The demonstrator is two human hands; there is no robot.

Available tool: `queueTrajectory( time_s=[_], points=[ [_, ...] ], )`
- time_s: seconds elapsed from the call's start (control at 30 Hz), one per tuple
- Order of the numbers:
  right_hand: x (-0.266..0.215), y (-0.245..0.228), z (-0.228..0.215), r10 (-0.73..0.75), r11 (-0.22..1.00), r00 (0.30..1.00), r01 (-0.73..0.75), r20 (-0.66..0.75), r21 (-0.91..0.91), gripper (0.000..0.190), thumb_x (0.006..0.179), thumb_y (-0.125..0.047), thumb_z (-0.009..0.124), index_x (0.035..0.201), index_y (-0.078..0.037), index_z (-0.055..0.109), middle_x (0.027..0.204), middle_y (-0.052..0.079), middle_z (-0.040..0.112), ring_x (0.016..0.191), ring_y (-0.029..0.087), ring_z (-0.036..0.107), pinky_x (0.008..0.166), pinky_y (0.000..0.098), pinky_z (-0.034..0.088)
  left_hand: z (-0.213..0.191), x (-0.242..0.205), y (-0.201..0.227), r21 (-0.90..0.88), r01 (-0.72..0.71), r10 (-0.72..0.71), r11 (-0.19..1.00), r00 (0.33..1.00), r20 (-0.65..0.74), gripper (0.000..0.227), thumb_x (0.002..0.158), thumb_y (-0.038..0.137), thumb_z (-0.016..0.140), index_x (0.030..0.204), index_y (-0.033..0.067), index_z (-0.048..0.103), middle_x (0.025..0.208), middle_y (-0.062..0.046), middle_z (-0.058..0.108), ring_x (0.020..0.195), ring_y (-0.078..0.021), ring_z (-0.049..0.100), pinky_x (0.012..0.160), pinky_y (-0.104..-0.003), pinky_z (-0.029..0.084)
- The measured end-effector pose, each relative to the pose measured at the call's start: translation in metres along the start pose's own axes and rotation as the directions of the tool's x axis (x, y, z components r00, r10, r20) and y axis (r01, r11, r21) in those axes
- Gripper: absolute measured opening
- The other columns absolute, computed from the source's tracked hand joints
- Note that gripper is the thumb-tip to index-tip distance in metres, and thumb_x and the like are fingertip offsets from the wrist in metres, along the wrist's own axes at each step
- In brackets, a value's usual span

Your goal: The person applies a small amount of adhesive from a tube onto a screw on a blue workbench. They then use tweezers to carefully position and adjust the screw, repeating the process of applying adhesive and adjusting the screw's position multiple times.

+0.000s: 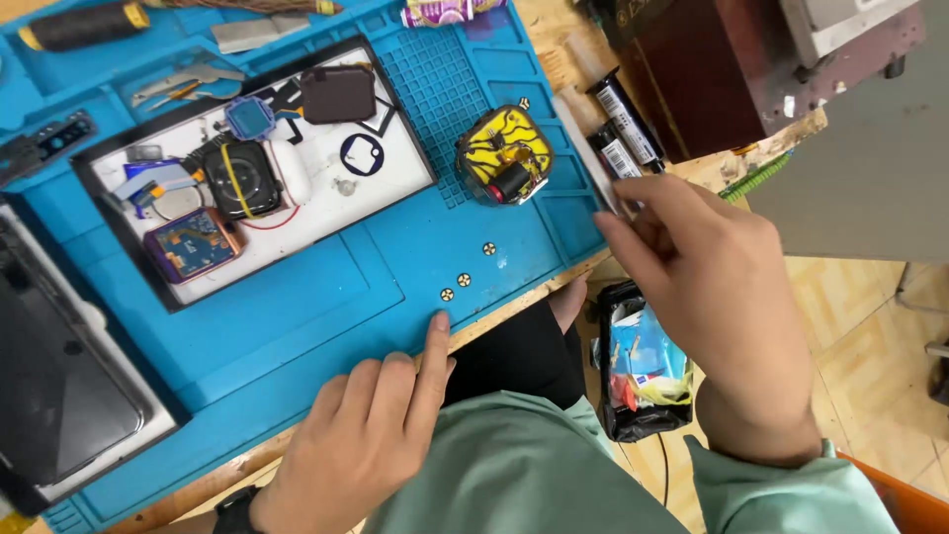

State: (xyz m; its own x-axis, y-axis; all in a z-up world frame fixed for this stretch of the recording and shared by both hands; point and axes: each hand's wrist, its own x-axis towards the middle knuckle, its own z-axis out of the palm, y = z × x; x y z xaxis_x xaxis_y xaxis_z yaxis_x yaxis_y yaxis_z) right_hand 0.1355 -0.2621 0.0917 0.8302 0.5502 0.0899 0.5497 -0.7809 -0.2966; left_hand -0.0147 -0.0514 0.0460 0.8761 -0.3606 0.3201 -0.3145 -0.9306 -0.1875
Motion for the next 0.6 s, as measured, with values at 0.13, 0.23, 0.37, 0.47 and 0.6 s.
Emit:
queueTrajectory(
  time_s=[0.13, 0.23, 0.37, 0.47, 0.6],
  points=[
    [0.018, -0.003, 0.015, -0.001, 0.999, 0.999, 0.003, 0.046, -0.05, 0.017, 0.092, -0.014, 0.07, 0.092, -0.005, 0.056, 0.07, 0.007, 0.053, 0.06, 0.025, 0.051, 0.054, 0.0377, 0.038, -0.006, -0.002, 0.0, 0.024, 0.002, -0.001, 1.0, 0.998, -0.058, 0.027, 0.097, 0.021, 0.051, 0.118, 0.0089, 0.064, 0.066, 0.005, 0.033, 0.054, -0.0086, 0.037, 0.045, -0.022, 0.033],
    [0.011, -0.007, 0.026, -0.02, 0.98, 1.0, 0.018, -0.01, -0.196, 0.018, 0.094, -0.019, 0.072, 0.097, -0.007, 0.059, 0.082, 0.008, 0.052, 0.064, 0.029, 0.054, 0.046, 0.0417, 0.039, -0.006, -0.008, -0.002, 0.03, -0.021, 0.022, 0.999, 0.999, -0.039, 0.031, 0.096, 0.014, 0.044, 0.121, 0.0074, 0.062, 0.068, 0.005, 0.035, 0.056, -0.0097, 0.037, 0.047, -0.022, 0.033],
    [-0.002, -0.011, 0.021, -0.116, 0.885, 0.992, 0.076, -0.059, -0.459, 0.012, 0.1, -0.028, 0.071, 0.104, -0.016, 0.069, 0.08, -0.001, 0.054, 0.069, 0.023, 0.058, 0.043, 0.0362, 0.042, -0.004, -0.013, -0.005, 0.011, -0.018, 0.018, 1.0, 0.999, -0.037, 0.035, 0.094, 0.008, 0.04, 0.121, 0.0074, 0.062, 0.068, 0.004, 0.035, 0.057, -0.0101, 0.036, 0.048, -0.022, 0.031],
    [-0.006, -0.009, 0.009, -0.173, 0.948, 0.978, 0.133, -0.119, -0.288, 0.006, 0.106, -0.008, 0.068, 0.108, -0.005, 0.072, 0.093, 0.005, 0.067, 0.076, 0.022, 0.06, 0.055, 0.033, 0.042, -0.005, -0.013, -0.006, 0.007, -0.025, 0.026, 1.0, 0.999, -0.048, 0.033, 0.094, 0.009, 0.041, 0.12, 0.007, 0.062, 0.068, 0.005, 0.035, 0.057, -0.01, 0.035, 0.048, -0.022, 0.03],
    [-0.008, 0.002, -0.015, -0.101, 0.978, 0.989, 0.078, -0.112, -0.192, 0.005, 0.105, 0.008, 0.064, 0.108, 0.007, 0.068, 0.095, 0.016, 0.067, 0.08, 0.027, 0.062, 0.064, 0.0346, 0.047, -0.003, -0.009, -0.005, 0.007, -0.032, 0.032, 0.999, 0.998, -0.06, 0.032, 0.095, 0.011, 0.042, 0.118, 0.0081, 0.064, 0.067, 0.005, 0.035, 0.056, -0.0096, 0.036, 0.047, -0.021, 0.032]
  ],
)
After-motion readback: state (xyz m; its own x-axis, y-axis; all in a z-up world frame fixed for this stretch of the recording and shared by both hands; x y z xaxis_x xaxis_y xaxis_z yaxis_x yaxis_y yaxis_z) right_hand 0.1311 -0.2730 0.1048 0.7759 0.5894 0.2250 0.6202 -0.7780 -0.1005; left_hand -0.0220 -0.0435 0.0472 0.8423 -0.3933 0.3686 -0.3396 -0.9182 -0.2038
